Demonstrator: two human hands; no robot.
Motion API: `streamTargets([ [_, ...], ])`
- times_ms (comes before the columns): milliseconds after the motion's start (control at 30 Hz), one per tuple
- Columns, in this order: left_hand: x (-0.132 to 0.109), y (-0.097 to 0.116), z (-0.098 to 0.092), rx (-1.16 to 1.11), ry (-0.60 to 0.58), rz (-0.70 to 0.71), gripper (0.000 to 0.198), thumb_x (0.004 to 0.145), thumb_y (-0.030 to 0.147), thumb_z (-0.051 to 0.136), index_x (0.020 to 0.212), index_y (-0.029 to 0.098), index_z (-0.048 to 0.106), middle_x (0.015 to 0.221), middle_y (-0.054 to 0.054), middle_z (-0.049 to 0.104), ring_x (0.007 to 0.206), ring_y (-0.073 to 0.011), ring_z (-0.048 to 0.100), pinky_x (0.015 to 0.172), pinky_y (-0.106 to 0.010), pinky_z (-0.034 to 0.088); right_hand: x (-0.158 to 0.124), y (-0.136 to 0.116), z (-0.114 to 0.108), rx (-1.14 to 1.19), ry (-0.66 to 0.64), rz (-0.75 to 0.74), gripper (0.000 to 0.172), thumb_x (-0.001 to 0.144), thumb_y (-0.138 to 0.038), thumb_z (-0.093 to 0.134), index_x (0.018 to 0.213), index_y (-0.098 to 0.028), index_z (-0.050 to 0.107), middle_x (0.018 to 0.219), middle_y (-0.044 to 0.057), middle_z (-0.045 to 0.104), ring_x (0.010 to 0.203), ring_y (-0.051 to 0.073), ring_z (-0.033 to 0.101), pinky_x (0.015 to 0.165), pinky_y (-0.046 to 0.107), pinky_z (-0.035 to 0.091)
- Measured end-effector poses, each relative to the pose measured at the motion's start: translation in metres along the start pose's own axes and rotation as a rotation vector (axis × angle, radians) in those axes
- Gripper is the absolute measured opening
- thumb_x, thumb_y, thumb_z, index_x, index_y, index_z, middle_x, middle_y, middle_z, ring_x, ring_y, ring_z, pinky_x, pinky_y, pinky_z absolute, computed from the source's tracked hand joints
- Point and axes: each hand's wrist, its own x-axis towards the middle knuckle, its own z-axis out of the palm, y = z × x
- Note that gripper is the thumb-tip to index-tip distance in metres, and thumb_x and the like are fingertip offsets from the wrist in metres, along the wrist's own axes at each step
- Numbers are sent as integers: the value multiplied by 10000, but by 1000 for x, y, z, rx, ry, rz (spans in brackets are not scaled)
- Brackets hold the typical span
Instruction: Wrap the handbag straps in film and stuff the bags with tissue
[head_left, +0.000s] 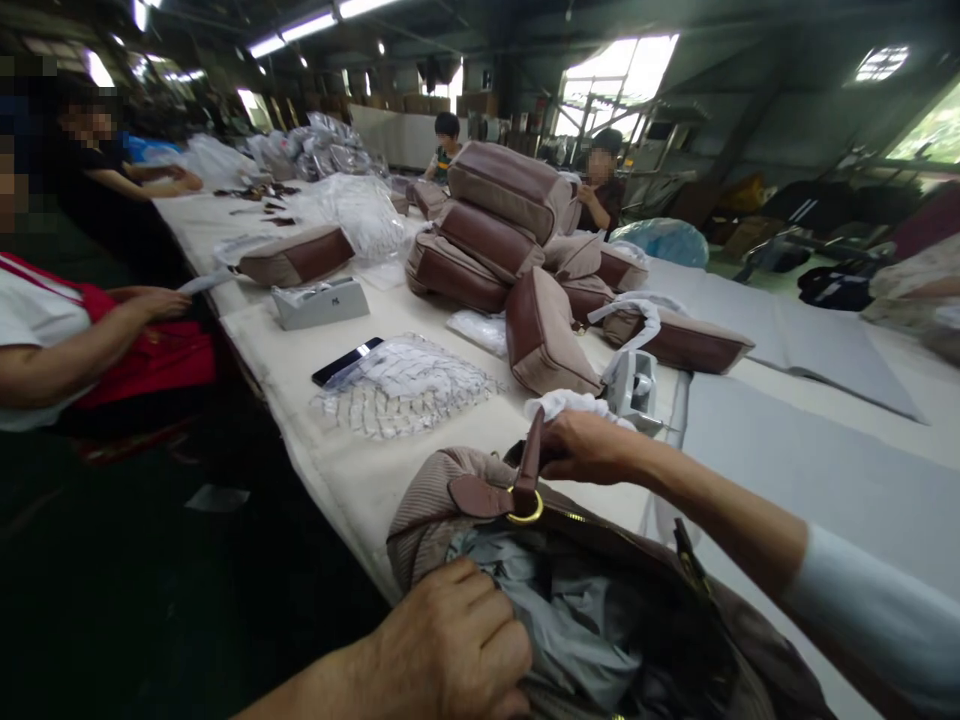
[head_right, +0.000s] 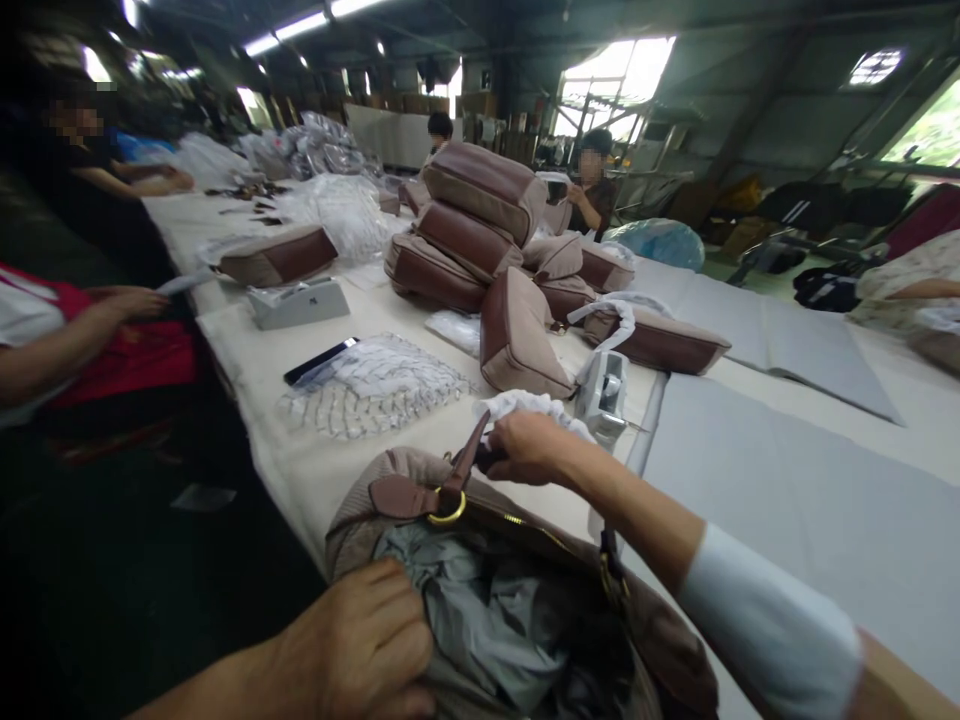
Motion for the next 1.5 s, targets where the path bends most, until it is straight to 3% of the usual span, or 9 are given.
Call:
streamTargets([
  [233, 1, -8, 4, 20, 33, 14, 235, 919, 233, 412, 697, 177, 465, 620, 3, 523, 548, -151, 461, 519, -309, 351, -93, -73, -66, 140, -104, 217, 230, 764, -368, 577, 621, -190, 609, 485, -24, 479, 407, 92, 390, 372, 220, 210],
  [367, -3, -9, 8, 22, 127, 94, 271, 931, 218, 404, 670, 176, 462, 579, 7, 504, 508, -138, 441, 460, -297, 301, -97, -93, -32, 265, -154, 197, 237, 796, -339, 540, 624, -181, 573, 516, -27, 490, 442, 90, 391, 389, 212, 239],
  [667, -14, -3, 7, 66, 124, 151, 242, 909, 238, 468, 673, 188, 440, 588, 16, 496, 537, -141, 464, 480, -290, 318, -76, -91, 82, -249, 18, -27, 106, 847, -161, 531, 842, -142, 635, 831, 82, 668, 793, 237, 615, 765, 387, 403],
  [867, -10, 6, 3, 14, 22, 95, 137, 861, 227, 532, 743, 179, 480, 670, -4, 557, 613, -158, 512, 547, -294, 377, -86, -95, 68, -181, 11, -31, 144, 826, -261, 621, 862, -127, 657, 854, 89, 667, 809, 219, 615, 755, 336, 433],
  [933, -10, 10, 0, -8, -23, 57, 132, 822, 261, 597, 884, 166, 529, 792, -25, 614, 730, -183, 560, 707, -346, 434, -115, -91, 44, -54, 207, -49, 217, 824, -341, 639, 923, -148, 643, 919, 74, 654, 858, 199, 597, 739, 291, 440],
  [1000, -10, 15, 0, 14, -74, 35, 359, 759, 284, 672, 1065, 165, 526, 947, -46, 640, 877, -223, 580, 917, -461, 376, -155, -82, 27, 122, 631, 22, 165, 886, -312, 557, 926, -164, 619, 906, 49, 634, 830, 157, 580, 724, 254, 443],
  [1100, -11, 20, 8, 111, -199, -10, 449, 662, 186, 722, 1069, 185, 533, 940, -24, 636, 882, -240, 580, 972, -512, 315, -218, -64, 42, 207, 1026, 318, 164, 911, -246, 483, 787, -180, 567, 762, 14, 584, 677, 121, 533, 640, 233, 433],
  [1333, -5, 15, 32, 420, -144, -173, 209, 680, 14, 546, 798, 186, 534, 708, -22, 578, 681, -240, 539, 624, -352, 388, -246, -71, 193, 280, 367, 361, 254, 802, -183, 502, 1045, -159, 572, 1006, 98, 590, 924, 228, 535, 806, 348, 461],
  [1500, 3, 12, 33, 376, -63, -119, 214, 763, 83, 587, 967, 140, 553, 883, -75, 644, 813, -252, 595, 702, -381, 456, -223, -67, 214, 199, 301, 629, 410, 731, -150, 520, 1140, -120, 531, 1141, 142, 543, 1017, 276, 496, 838, 384, 447],
])
